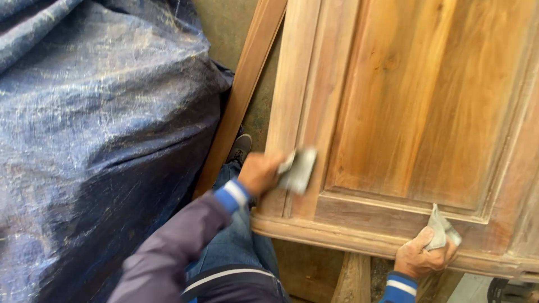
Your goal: Manually sanding a large wooden door panel using sandpaper.
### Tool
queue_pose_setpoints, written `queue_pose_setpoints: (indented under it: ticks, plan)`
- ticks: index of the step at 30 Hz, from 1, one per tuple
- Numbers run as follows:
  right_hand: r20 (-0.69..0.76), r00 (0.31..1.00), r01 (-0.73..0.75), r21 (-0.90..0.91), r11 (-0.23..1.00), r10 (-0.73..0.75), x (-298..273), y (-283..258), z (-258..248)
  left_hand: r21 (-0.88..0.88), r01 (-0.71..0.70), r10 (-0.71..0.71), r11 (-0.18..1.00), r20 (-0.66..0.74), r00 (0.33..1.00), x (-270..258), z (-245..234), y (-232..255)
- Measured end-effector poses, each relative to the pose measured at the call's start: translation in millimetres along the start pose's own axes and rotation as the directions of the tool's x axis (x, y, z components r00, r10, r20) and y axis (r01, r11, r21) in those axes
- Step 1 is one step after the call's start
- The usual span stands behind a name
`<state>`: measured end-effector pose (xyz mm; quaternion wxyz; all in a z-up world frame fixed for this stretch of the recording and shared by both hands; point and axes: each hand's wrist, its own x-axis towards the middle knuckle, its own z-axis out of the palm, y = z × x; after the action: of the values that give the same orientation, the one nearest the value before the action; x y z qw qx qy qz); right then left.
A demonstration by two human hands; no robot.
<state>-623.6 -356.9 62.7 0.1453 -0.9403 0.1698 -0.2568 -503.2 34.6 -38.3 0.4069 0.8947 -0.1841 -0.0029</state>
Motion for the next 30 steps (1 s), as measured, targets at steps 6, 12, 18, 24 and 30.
queue_pose_setpoints:
  ticks: [6,12,18,24,30]
  plan:
    - [0.032,0.999,0.044,-0.049,0.998,-0.042,0,-7,-5,-0.112,0.01,-0.017,0.994,-0.059,0.998,-7,1,7]
    - [0.041,0.996,0.084,-0.063,0.994,-0.081,-10,23,-2,-0.059,-0.243,0.25,0.968,0.187,0.95,-54,-12,12]
    - [0.052,0.995,0.08,0.002,0.997,-0.08,-5,0,-4,0.033,0.002,0.003,0.999,-0.171,0.985,-19,5,12]
    - [0.019,0.996,0.088,-0.102,0.991,-0.087,-9,27,1,-0.131,0.292,-0.278,0.947,0.117,0.954,-59,-33,54]
    - [0.012,0.997,0.071,-0.094,0.993,-0.07,-13,35,4,0.277,-0.549,0.473,0.789,0.296,0.83,-49,-49,33]
